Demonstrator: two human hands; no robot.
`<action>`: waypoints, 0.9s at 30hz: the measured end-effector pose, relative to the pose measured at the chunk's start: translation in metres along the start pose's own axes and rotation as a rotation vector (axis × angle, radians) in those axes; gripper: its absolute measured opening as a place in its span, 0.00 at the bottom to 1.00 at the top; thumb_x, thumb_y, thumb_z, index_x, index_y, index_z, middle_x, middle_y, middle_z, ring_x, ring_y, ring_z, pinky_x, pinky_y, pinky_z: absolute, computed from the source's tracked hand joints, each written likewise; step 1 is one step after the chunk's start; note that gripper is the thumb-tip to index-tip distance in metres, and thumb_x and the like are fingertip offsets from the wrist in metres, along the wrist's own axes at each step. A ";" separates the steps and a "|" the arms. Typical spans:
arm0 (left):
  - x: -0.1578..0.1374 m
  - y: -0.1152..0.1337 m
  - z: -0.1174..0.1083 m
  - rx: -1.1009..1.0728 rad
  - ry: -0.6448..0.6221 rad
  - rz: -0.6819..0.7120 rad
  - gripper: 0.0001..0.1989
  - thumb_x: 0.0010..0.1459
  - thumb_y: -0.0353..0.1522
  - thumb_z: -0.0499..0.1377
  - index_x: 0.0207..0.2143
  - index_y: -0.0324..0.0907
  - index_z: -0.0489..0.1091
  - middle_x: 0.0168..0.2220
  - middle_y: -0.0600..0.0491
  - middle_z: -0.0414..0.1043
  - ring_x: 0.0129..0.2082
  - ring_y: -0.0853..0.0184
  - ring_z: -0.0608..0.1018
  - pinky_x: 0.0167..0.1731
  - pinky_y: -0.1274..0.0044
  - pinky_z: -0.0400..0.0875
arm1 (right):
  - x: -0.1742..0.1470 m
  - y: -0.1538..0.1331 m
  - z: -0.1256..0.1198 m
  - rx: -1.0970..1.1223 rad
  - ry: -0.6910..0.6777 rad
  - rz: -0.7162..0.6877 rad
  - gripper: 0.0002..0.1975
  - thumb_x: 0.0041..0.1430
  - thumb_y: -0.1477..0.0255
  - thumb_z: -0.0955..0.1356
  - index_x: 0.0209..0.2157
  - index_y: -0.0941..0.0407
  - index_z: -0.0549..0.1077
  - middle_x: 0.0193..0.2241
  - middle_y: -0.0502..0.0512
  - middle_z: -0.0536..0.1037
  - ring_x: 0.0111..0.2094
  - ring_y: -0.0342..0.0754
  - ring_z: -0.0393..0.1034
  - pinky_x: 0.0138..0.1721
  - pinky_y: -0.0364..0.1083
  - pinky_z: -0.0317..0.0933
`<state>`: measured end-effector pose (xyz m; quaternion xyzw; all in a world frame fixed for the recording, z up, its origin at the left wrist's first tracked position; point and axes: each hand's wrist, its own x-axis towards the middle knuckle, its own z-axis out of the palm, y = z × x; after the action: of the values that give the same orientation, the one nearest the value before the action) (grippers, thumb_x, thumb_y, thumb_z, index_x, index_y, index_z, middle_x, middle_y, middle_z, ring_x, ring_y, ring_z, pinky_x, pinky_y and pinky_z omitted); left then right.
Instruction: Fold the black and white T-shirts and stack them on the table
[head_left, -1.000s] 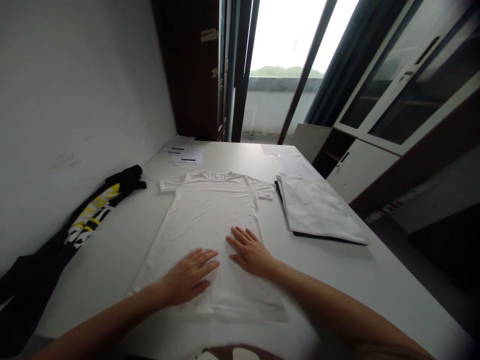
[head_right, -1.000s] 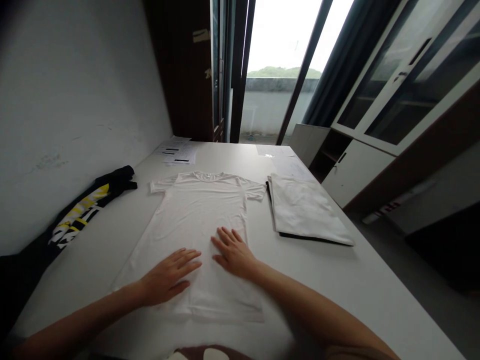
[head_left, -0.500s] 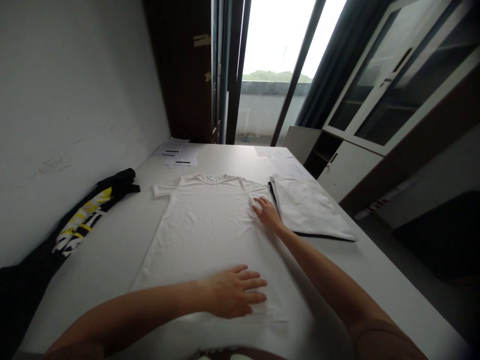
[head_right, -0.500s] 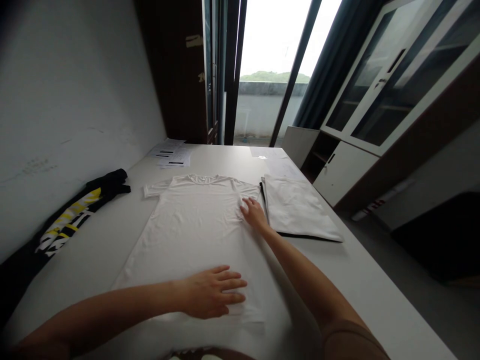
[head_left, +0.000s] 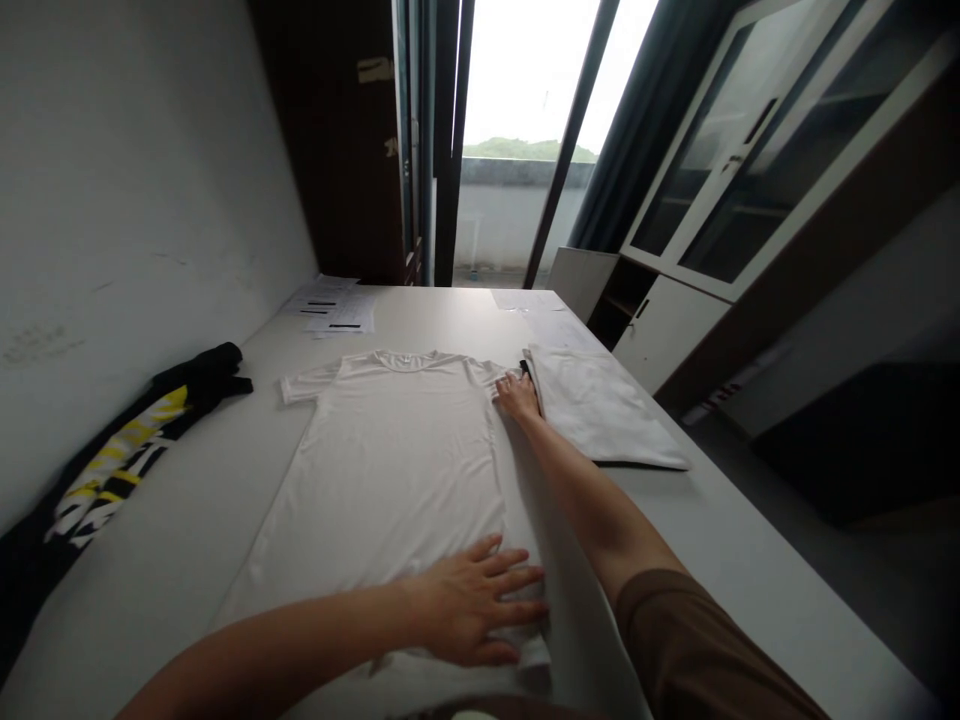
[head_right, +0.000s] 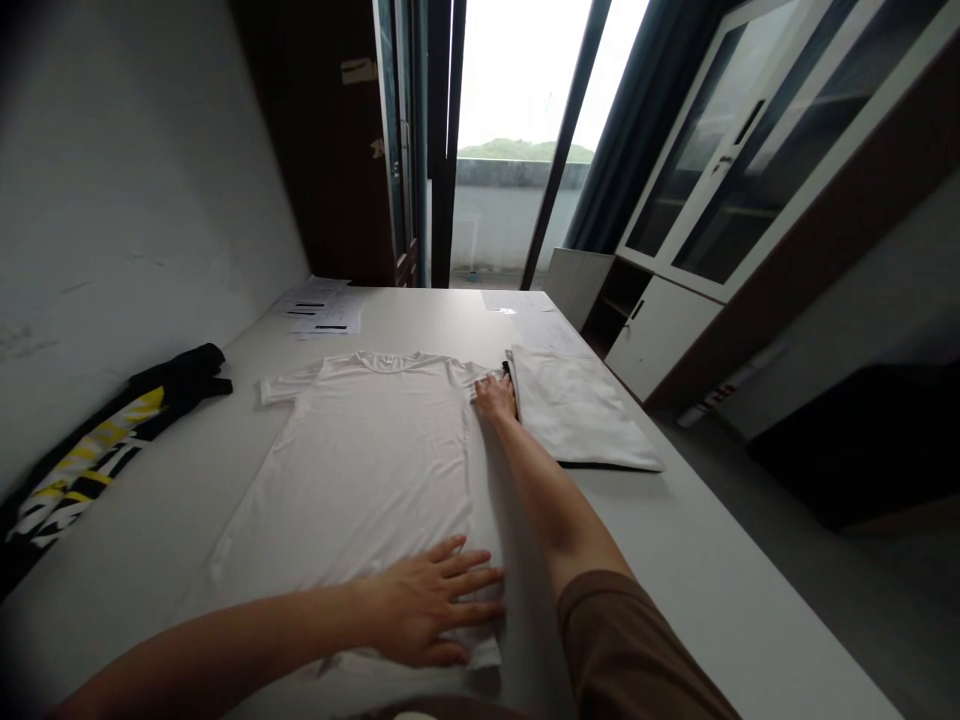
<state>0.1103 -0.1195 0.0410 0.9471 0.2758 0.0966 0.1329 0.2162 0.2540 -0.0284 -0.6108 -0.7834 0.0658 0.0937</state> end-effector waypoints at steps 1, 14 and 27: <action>-0.002 0.000 -0.001 -0.003 -0.003 -0.003 0.31 0.72 0.48 0.47 0.72 0.47 0.54 0.74 0.48 0.47 0.73 0.52 0.52 0.70 0.55 0.46 | 0.003 -0.001 0.001 0.008 0.013 0.018 0.29 0.72 0.56 0.57 0.67 0.54 0.62 0.68 0.69 0.56 0.66 0.62 0.52 0.63 0.59 0.50; 0.012 0.001 -0.002 -0.046 -0.003 0.109 0.24 0.72 0.39 0.48 0.65 0.42 0.63 0.68 0.46 0.61 0.69 0.58 0.61 0.68 0.59 0.53 | 0.010 0.003 0.000 0.178 0.231 0.019 0.22 0.68 0.62 0.64 0.59 0.55 0.70 0.57 0.62 0.68 0.55 0.52 0.65 0.58 0.49 0.57; 0.009 0.026 0.011 0.013 -0.035 0.058 0.31 0.70 0.47 0.50 0.70 0.44 0.56 0.73 0.45 0.49 0.72 0.52 0.54 0.69 0.53 0.46 | 0.013 -0.008 -0.010 0.177 0.158 0.068 0.22 0.68 0.67 0.65 0.61 0.56 0.65 0.43 0.63 0.80 0.46 0.54 0.74 0.51 0.49 0.61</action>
<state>0.1333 -0.1379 0.0392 0.9571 0.2464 0.0818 0.1286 0.2074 0.2643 -0.0164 -0.6297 -0.7435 0.0897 0.2064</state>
